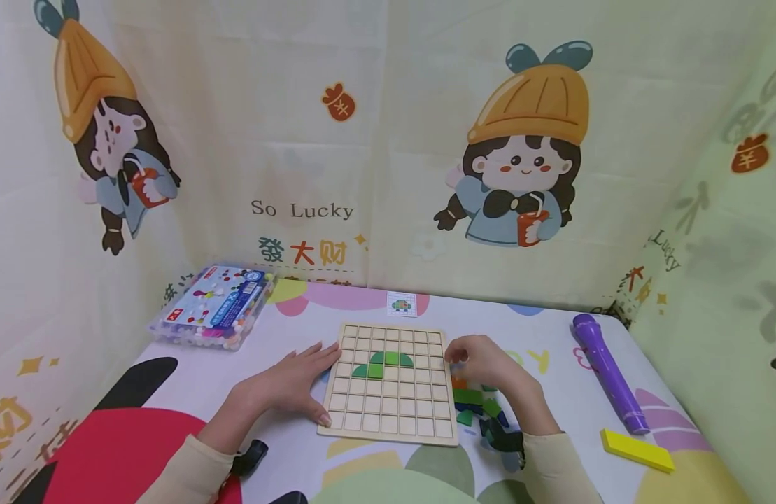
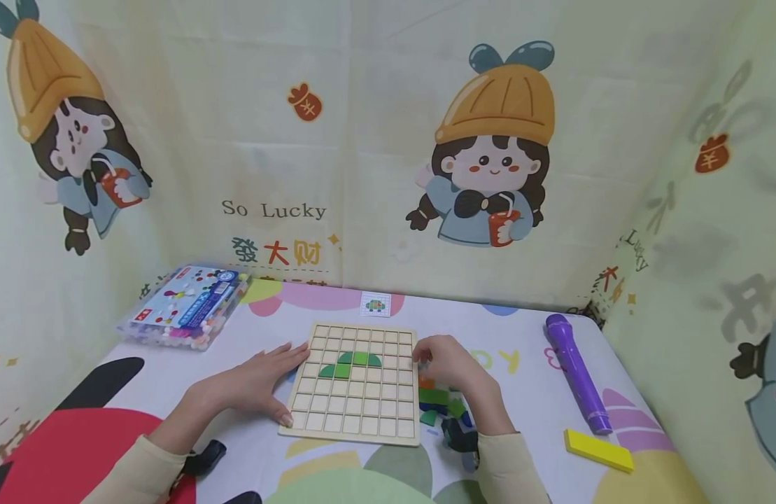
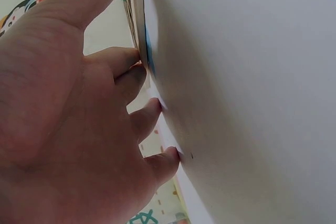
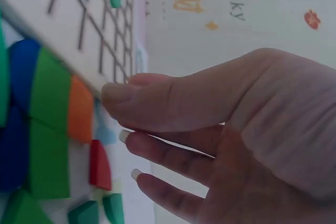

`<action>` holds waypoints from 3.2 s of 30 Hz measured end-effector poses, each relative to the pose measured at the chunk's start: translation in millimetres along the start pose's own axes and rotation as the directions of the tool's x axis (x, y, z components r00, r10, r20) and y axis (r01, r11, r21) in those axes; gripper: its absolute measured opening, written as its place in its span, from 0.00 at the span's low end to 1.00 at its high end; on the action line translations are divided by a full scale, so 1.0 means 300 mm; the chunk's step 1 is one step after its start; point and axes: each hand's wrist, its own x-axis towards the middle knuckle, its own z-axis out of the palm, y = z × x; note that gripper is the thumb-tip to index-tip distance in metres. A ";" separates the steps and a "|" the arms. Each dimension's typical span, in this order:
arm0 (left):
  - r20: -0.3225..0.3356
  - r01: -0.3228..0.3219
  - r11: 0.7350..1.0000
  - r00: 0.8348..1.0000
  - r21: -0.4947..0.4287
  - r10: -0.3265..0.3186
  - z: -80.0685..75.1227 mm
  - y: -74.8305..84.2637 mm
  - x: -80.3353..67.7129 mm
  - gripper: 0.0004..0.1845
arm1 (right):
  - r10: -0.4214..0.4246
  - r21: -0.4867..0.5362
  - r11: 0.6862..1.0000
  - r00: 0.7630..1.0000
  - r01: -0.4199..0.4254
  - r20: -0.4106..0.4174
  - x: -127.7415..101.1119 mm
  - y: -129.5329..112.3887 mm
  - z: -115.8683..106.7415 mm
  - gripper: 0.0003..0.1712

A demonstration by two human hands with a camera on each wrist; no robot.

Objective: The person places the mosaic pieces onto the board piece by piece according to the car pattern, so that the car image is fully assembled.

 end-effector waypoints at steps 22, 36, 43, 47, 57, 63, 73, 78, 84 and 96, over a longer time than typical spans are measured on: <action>-0.010 -0.002 1.000 1.000 0.006 0.002 0.012 -0.012 0.006 0.63 | 0.073 0.008 0.997 0.997 -0.073 0.031 -0.012 0.002 0.045 0.17; -0.014 0.006 1.000 1.000 0.004 -0.006 0.014 -0.014 0.010 0.63 | 0.073 -0.028 0.997 0.997 -0.073 -0.003 -0.014 -0.009 0.049 0.16; -0.015 0.004 1.000 1.000 0.011 -0.004 0.016 -0.019 0.013 0.63 | 0.080 -0.037 0.996 0.997 -0.079 0.002 -0.021 -0.022 0.045 0.16; -0.011 0.008 1.000 1.000 0.014 -0.007 0.016 -0.021 0.016 0.64 | 0.078 -0.028 0.997 0.997 -0.077 0.007 -0.022 -0.014 0.041 0.15; -0.012 0.012 1.000 1.000 0.009 -0.012 0.017 -0.015 0.015 0.63 | 0.081 0.004 0.997 0.996 -0.081 0.021 -0.025 -0.014 0.037 0.13; -0.014 0.004 1.000 1.000 0.002 -0.004 0.015 -0.013 0.013 0.63 | -0.005 -0.028 1.000 1.000 0.006 0.020 -0.027 -0.013 0.013 0.14; -0.014 0.000 1.000 1.000 0.013 0.000 0.014 -0.015 0.013 0.63 | -0.075 -0.008 0.997 0.996 0.075 -0.057 -0.005 -0.031 -0.009 0.12; -0.010 0.005 1.000 1.000 0.007 -0.005 0.012 -0.014 0.013 0.63 | -0.068 0.065 0.995 0.993 0.075 -0.092 0.016 -0.052 0.011 0.10; -0.010 0.006 1.000 1.000 0.007 -0.006 0.011 -0.014 0.012 0.63 | -0.099 0.154 0.981 0.986 0.120 -0.136 0.043 -0.081 0.036 0.08; -0.008 0.010 1.000 1.000 0.010 -0.010 0.013 -0.021 0.016 0.63 | -0.148 0.198 0.964 0.979 0.174 -0.140 0.077 -0.143 0.098 0.08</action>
